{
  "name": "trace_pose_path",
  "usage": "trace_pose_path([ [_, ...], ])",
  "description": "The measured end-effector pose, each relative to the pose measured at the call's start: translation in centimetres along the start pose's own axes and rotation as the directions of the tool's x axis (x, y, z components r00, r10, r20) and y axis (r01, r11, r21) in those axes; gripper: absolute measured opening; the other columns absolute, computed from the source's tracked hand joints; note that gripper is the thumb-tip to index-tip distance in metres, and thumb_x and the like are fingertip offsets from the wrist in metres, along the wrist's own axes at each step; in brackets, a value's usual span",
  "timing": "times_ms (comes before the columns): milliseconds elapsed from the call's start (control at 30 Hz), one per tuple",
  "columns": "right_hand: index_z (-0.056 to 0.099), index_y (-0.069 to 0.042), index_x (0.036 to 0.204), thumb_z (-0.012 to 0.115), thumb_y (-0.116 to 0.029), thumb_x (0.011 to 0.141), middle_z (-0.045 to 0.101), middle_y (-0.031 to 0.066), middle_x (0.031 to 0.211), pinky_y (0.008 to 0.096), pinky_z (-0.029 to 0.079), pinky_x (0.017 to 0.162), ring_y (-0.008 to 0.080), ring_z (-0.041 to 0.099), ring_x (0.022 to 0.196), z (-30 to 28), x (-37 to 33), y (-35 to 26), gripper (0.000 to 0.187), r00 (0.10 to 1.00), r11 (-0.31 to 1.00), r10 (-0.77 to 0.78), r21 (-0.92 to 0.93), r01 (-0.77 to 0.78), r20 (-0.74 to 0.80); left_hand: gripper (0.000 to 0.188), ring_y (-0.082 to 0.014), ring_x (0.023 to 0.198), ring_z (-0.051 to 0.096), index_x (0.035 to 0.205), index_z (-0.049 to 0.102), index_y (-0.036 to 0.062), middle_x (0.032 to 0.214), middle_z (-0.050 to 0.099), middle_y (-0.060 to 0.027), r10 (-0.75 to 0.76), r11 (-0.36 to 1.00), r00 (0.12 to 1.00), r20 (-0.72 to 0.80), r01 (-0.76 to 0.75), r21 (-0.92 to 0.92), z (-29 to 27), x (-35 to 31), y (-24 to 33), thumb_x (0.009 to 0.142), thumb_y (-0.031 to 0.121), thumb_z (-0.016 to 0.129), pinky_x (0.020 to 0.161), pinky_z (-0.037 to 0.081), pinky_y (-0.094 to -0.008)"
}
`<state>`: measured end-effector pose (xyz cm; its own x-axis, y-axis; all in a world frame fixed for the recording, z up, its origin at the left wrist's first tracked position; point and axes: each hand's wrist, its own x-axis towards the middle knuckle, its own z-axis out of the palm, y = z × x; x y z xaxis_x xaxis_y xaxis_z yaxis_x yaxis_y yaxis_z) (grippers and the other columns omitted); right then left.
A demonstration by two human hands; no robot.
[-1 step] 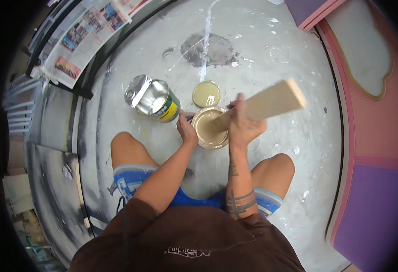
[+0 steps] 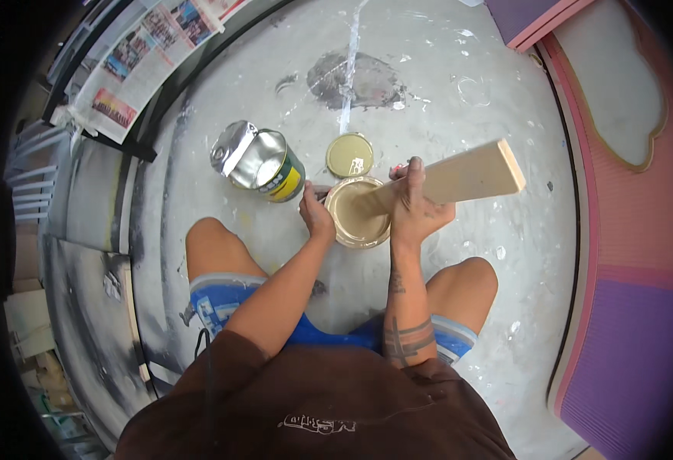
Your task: The recorder picks up a wooden stir stick and uses it to mix paint in a small tin.
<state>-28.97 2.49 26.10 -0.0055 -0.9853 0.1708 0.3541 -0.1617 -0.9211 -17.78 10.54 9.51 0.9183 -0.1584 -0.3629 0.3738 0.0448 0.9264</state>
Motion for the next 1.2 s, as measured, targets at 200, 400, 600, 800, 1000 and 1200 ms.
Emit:
trace_pose_path([
  [200, 0.064, 0.007, 0.085, 0.068, -0.014, 0.097, 0.07, 0.0125, 0.078, 0.0319, 0.056, 0.061, 0.0197, 0.068, 0.068, -2.3, -1.5, 8.1, 0.025, 0.996, 0.984, -0.081, -0.163, 0.074, -0.034, 0.062, -0.0227, 0.076, 0.063, 0.085, 0.068, -0.0054, 0.082, 0.07, -0.0136, 0.038, 0.999, 0.999, 0.023, -0.038, 0.014, 0.0, 0.3, -0.7, 0.103, 0.049, 0.044, 0.077, 0.049, -0.0341],
  [400, 0.061, 0.007, 0.087, 0.051, -0.06, 0.101, 0.066, 0.0153, 0.072, 0.0357, 0.057, 0.062, 0.0218, 0.063, 0.061, -3.1, -0.2, 5.7, 0.068, 0.991, 0.964, -0.13, -0.239, 0.116, -0.044, 0.063, -0.0272, 0.078, 0.062, 0.081, 0.07, -0.0066, 0.078, 0.069, -0.0166, 0.081, 0.992, 0.996, 0.034, -0.084, 0.095, 0.7, -1.1, 0.5, 0.103, 0.045, 0.042, 0.08, 0.047, -0.0388],
  [600, 0.054, 0.008, 0.097, 0.058, -0.059, 0.098, 0.063, 0.0156, 0.072, 0.0375, 0.057, 0.059, 0.023, 0.063, 0.061, -0.6, -1.3, 4.2, 0.067, 0.998, 0.992, -0.044, -0.119, 0.048, 0.032, 0.063, -0.0332, 0.079, 0.063, 0.081, 0.069, -0.0068, 0.081, 0.071, -0.0194, 0.083, 0.989, 0.996, -0.014, -0.08, 0.122, -1.1, -0.1, -0.7, 0.103, 0.045, 0.041, 0.083, 0.046, -0.0436],
  [800, 0.057, 0.006, 0.097, 0.058, -0.054, 0.1, 0.065, 0.0169, 0.075, 0.0382, 0.057, 0.062, 0.023, 0.065, 0.063, -1.6, -2.1, 9.8, 0.06, 0.989, 0.952, -0.032, -0.305, -0.013, -0.142, 0.06, -0.0367, 0.081, 0.063, 0.083, 0.069, -0.007, 0.084, 0.071, -0.0219, 0.156, 0.977, 0.988, 0.017, -0.157, 0.146, 0.5, -0.1, -0.7, 0.104, 0.042, 0.04, 0.083, 0.046, -0.044],
  [1000, 0.055, 0.005, 0.086, 0.055, -0.053, 0.102, 0.063, 0.0149, 0.072, 0.0377, 0.058, 0.061, 0.022, 0.063, 0.062, 0.3, 0.4, 2.1, 0.06, 0.983, 0.966, -0.174, -0.205, 0.159, -0.056, 0.056, -0.0452, 0.093, 0.065, 0.093, 0.067, -0.0067, 0.094, 0.07, -0.027, 0.125, 0.981, 0.989, 0.076, -0.134, 0.139, -0.4, -0.7, 2.5, 0.104, 0.042, 0.041, 0.085, 0.048, -0.0498],
  [1200, 0.06, 0.002, 0.088, 0.064, -0.042, 0.099, 0.064, 0.01, 0.075, 0.035, 0.054, 0.062, 0.0184, 0.062, 0.067, -3.1, -1.7, 10.3, 0.046, 0.995, 0.947, -0.102, -0.304, 0.103, 0.019, 0.057, -0.0417, 0.092, 0.067, 0.095, 0.071, -0.0039, 0.094, 0.073, -0.0232, 0.094, 0.979, 0.995, 0.02, -0.096, 0.181, 0.3, -1.6, -0.2, 0.104, 0.043, 0.041, 0.087, 0.049, -0.046],
])
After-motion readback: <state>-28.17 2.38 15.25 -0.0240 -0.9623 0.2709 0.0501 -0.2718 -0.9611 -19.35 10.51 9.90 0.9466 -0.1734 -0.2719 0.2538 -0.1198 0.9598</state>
